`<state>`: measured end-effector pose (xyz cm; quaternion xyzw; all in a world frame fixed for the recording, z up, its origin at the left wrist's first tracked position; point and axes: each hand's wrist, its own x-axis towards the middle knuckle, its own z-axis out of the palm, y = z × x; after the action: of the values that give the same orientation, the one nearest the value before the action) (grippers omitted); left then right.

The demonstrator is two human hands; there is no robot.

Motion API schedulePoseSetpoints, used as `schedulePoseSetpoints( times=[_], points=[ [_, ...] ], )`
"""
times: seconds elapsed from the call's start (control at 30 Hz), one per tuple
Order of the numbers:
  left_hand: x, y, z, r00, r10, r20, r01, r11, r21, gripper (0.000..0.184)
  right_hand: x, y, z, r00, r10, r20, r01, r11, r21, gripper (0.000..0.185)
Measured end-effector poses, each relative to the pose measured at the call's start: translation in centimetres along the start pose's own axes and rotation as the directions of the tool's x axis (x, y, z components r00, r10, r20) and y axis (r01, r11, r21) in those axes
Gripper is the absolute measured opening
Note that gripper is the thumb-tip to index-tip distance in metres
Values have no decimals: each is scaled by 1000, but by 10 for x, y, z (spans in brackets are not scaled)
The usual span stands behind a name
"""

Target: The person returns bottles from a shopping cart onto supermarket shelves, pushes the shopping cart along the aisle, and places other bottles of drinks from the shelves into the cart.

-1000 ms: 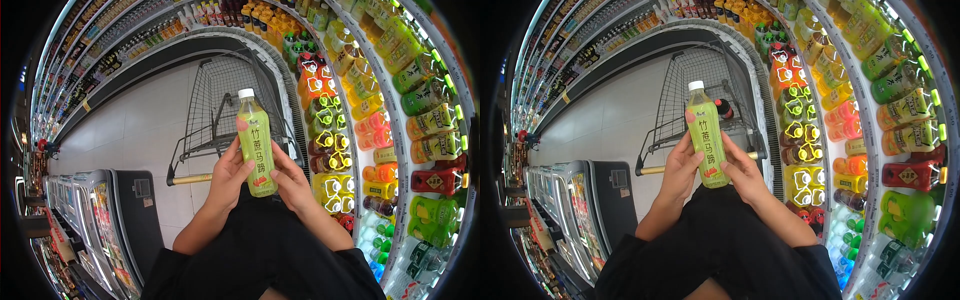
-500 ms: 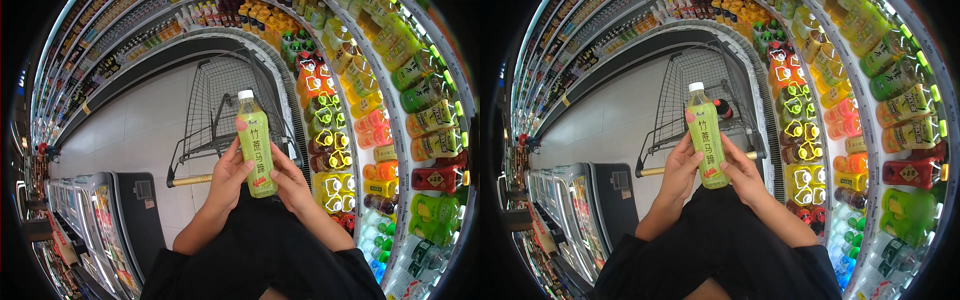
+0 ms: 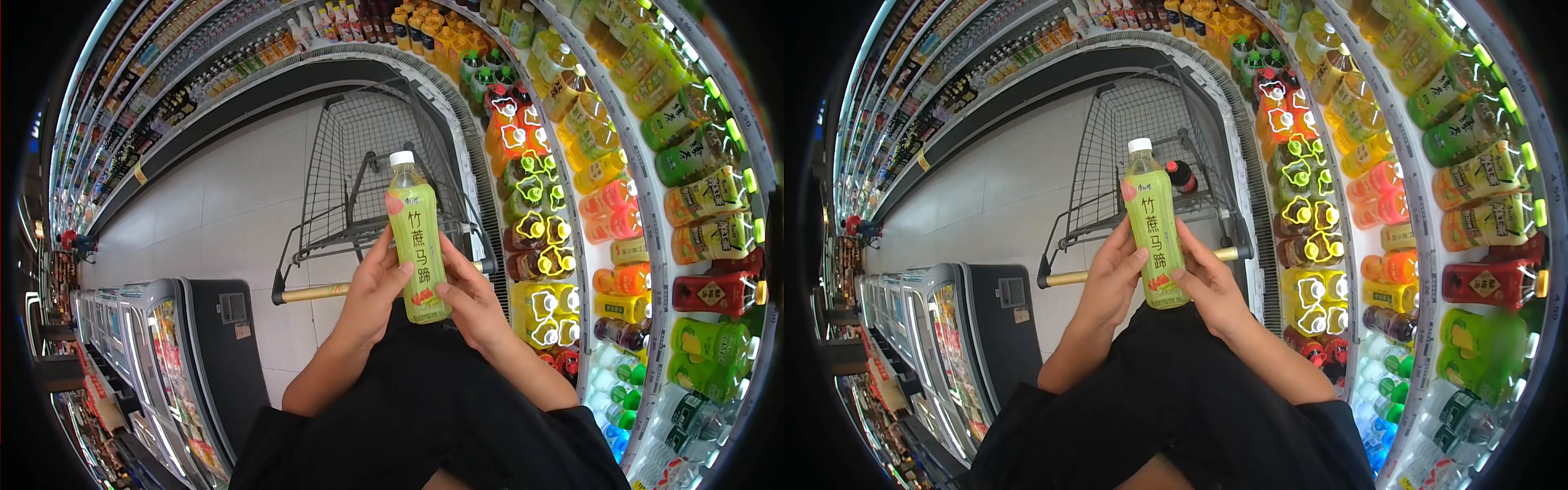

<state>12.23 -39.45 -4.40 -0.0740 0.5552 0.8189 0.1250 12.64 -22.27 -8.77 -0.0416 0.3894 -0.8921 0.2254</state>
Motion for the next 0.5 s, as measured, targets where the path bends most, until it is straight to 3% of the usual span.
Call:
schedulePoseSetpoints(
  times=[0.5],
  points=[
    [-8, -5, -4, 998, 57, -33, -55, 997, 50, 72, -1, 3, 0, 999, -2, -45, 2, 1000, 3, 65]
  ],
)
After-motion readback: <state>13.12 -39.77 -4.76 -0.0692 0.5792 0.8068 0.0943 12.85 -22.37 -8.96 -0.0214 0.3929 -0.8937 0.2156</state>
